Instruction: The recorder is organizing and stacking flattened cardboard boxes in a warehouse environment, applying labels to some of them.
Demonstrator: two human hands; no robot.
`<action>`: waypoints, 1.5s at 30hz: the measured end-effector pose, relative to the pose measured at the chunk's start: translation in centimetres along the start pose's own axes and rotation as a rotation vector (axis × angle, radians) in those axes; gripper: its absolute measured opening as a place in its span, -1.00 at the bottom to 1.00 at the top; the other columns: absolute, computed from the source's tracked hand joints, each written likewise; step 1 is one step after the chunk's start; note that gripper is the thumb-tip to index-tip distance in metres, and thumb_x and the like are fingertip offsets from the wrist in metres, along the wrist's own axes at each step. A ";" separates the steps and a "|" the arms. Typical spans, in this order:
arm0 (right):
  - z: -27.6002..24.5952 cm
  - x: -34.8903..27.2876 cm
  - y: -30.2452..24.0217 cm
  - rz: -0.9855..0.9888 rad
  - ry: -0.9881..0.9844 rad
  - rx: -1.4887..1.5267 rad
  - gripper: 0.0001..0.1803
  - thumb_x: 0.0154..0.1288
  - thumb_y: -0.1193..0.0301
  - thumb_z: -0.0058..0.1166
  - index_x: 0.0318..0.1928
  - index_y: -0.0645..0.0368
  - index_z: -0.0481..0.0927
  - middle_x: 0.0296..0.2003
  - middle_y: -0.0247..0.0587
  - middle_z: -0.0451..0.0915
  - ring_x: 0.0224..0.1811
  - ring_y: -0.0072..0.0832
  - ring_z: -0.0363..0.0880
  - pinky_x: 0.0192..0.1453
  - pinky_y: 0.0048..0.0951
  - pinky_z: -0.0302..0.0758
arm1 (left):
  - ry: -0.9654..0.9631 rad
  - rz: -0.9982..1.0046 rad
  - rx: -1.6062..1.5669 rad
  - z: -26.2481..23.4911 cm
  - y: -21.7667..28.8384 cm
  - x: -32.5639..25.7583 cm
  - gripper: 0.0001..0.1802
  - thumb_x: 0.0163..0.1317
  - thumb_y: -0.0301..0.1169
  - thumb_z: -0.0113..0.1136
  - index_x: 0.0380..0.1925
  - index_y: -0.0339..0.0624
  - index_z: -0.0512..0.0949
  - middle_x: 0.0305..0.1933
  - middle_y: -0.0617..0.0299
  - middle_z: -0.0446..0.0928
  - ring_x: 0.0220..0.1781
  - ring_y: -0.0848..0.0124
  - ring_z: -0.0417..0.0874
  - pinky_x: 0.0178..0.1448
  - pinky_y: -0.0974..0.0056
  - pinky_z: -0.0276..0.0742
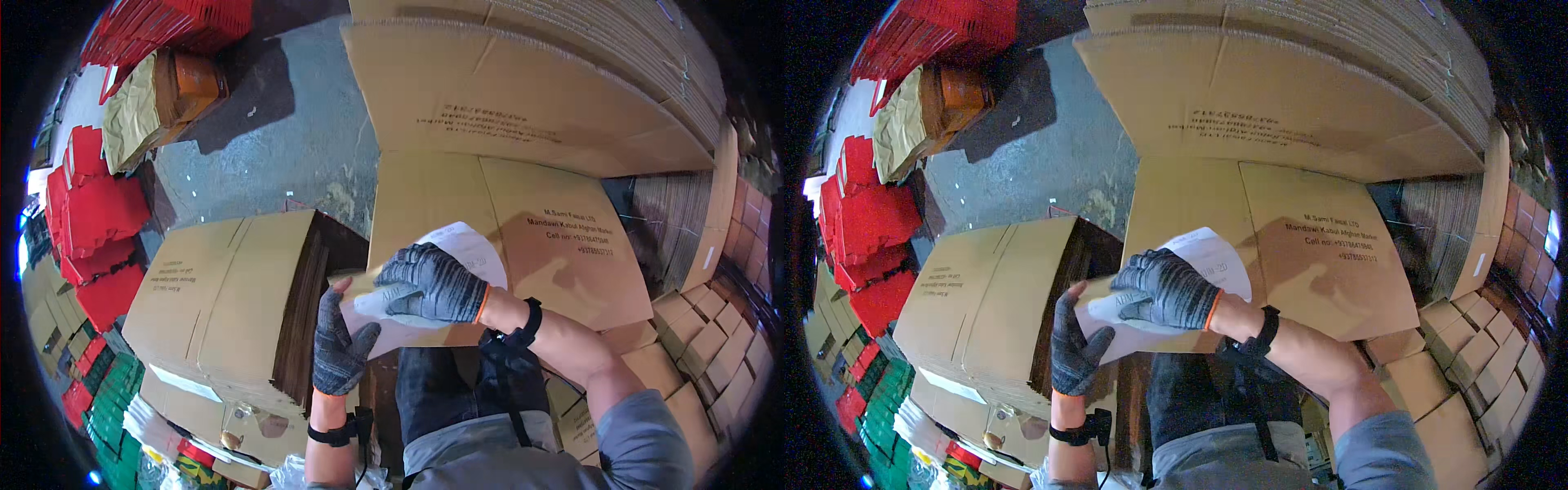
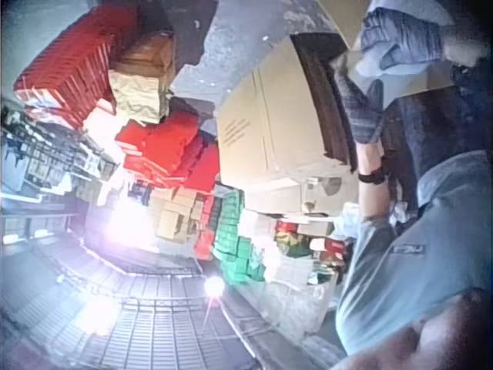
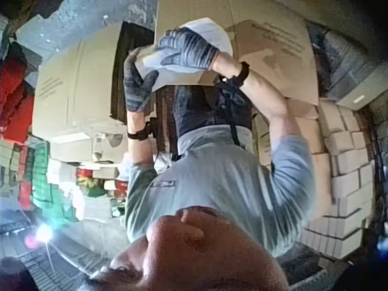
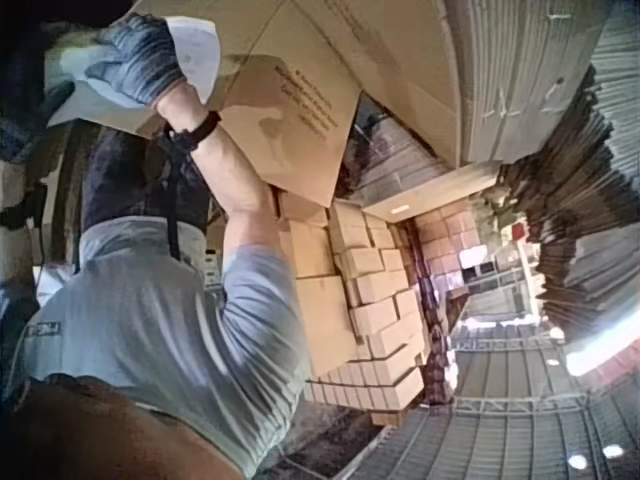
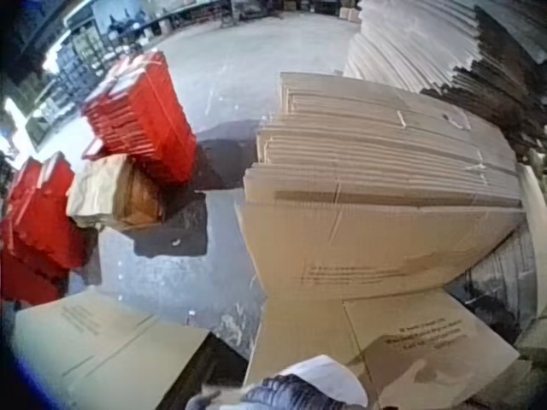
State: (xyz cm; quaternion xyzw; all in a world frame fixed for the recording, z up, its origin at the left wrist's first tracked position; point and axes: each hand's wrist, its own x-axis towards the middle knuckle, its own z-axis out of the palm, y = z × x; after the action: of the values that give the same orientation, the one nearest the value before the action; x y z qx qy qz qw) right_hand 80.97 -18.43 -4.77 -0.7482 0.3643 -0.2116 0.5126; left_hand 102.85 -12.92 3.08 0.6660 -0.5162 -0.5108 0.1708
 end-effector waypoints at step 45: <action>10.5 -1.0 38.5 0.940 -0.321 -0.135 -0.43 0.08 -0.04 0.36 -0.06 0.15 0.70 -0.09 0.06 0.72 -0.04 -0.02 0.70 0.07 -0.10 0.60 | 0.866 -0.456 -0.410 12.8 -17.1 -3.7 -0.53 0.53 -0.34 -0.02 0.33 -0.27 0.21 0.27 -0.11 0.37 0.25 0.18 0.50 0.34 0.09 0.47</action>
State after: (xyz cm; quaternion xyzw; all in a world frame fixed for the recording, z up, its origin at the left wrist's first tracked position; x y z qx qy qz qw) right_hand 74.99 -19.27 -44.21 -0.5578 0.5913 0.1843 0.5524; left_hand 100.86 1.11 -13.29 0.8641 -0.1298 -0.3037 0.3797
